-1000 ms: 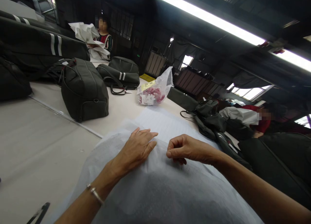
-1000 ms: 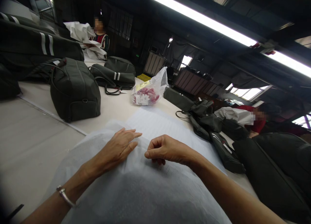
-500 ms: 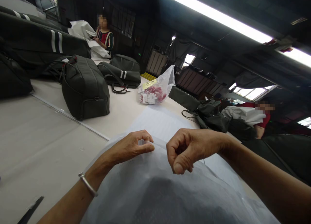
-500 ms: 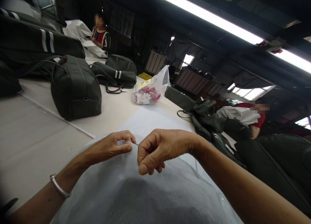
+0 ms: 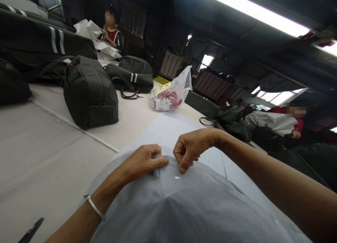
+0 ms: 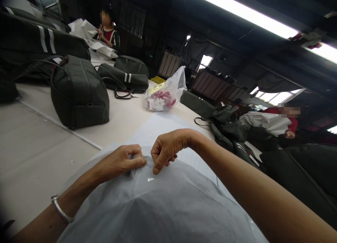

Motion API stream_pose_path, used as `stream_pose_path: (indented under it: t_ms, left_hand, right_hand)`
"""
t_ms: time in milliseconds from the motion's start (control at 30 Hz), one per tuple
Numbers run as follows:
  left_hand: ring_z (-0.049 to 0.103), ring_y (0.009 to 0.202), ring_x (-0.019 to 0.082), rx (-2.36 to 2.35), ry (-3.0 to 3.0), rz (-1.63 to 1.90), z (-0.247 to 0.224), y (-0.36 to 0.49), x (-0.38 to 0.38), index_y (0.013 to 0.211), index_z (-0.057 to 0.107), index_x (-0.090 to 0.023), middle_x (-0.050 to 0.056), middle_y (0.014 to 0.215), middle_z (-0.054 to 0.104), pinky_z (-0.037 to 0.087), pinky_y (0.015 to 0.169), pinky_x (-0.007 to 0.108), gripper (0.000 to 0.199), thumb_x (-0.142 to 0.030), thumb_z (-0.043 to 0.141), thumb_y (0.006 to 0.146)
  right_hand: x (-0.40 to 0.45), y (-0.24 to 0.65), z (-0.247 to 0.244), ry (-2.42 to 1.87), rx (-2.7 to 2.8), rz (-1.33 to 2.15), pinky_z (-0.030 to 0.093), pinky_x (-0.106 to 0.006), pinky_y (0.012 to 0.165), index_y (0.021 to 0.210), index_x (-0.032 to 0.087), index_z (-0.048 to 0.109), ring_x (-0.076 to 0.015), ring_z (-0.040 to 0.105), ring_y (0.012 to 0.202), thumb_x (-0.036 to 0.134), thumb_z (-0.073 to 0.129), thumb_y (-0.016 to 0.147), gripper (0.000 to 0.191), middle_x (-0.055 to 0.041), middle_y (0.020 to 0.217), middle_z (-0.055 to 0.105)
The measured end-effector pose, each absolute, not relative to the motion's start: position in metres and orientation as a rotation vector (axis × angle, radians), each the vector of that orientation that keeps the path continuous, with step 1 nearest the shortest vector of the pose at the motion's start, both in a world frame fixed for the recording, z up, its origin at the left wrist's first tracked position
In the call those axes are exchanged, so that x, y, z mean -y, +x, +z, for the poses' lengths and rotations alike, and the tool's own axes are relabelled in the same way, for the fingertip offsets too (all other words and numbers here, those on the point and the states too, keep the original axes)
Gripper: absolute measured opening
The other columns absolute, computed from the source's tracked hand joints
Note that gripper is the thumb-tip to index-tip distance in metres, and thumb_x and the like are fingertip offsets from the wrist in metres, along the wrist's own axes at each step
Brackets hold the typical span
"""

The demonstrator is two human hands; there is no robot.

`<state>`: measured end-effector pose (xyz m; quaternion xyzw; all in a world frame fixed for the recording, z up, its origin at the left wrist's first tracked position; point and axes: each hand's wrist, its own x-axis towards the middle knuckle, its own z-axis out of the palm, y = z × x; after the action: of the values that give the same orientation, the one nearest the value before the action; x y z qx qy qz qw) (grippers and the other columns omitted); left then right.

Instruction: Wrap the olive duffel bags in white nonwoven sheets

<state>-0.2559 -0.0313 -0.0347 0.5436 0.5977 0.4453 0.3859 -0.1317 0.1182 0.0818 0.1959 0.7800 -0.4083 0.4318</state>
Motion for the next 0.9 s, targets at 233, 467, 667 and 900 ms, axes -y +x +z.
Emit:
stream_pose_path:
  t_ms: [233, 467, 667, 900]
  left_hand:
    - [0.042, 0.056, 0.010, -1.521, 1.351, 1.106, -0.037, -0.257, 0.032, 0.062, 0.046, -0.020, -0.006, 0.061, 0.049, 0.031, 0.050, 0.022, 0.035, -0.046, 0.063, 0.079]
    - [0.043, 0.055, 0.010, -1.455, 1.280, 1.120, -0.041, -0.258, 0.032, 0.065, 0.050, -0.020, -0.007, 0.062, 0.050, 0.031, 0.050, 0.022, 0.032, -0.044, 0.068, 0.076]
    - [0.039, 0.054, 0.009, -1.462, 1.239, 1.114, -0.043, -0.258, 0.031, 0.068, 0.050, -0.020, -0.008, 0.059, 0.046, 0.030, 0.049, 0.021, 0.032, -0.042, 0.071, 0.073]
    - [0.049, 0.061, 0.012, -1.478, 1.253, 1.243, -0.054, -0.257, 0.026, 0.078, 0.056, -0.020, -0.005, 0.069, 0.055, 0.037, 0.055, 0.023, 0.025, -0.041, 0.069, 0.075]
  right_hand:
    - [-0.119, -0.146, 0.068, 0.563, -1.969, -0.751, 0.036, -0.023, 0.049, 0.067, 0.019, 0.064, -0.0098, 0.050, 0.054, 0.057, 0.087, 0.047, 0.049, 0.0055, 0.058, 0.059]
    - [-0.110, -0.147, 0.080, 0.560, -2.303, -0.288, 0.047, -0.034, 0.067, 0.105, 0.019, 0.068, -0.0281, 0.063, 0.086, 0.064, 0.088, 0.038, 0.082, -0.0082, 0.099, 0.068]
    - [-0.152, -0.103, 0.040, 0.587, -2.211, -1.061, 0.045, -0.039, 0.099, 0.144, 0.025, 0.043, -0.0293, 0.053, 0.123, 0.064, 0.079, 0.061, 0.099, -0.0122, 0.143, 0.049]
    - [-0.153, -0.060, 0.009, 0.698, -2.144, -1.413, 0.031, -0.045, 0.114, 0.145, 0.023, 0.044, -0.0283, 0.043, 0.136, 0.061, 0.070, 0.077, 0.082, -0.0117, 0.148, 0.046]
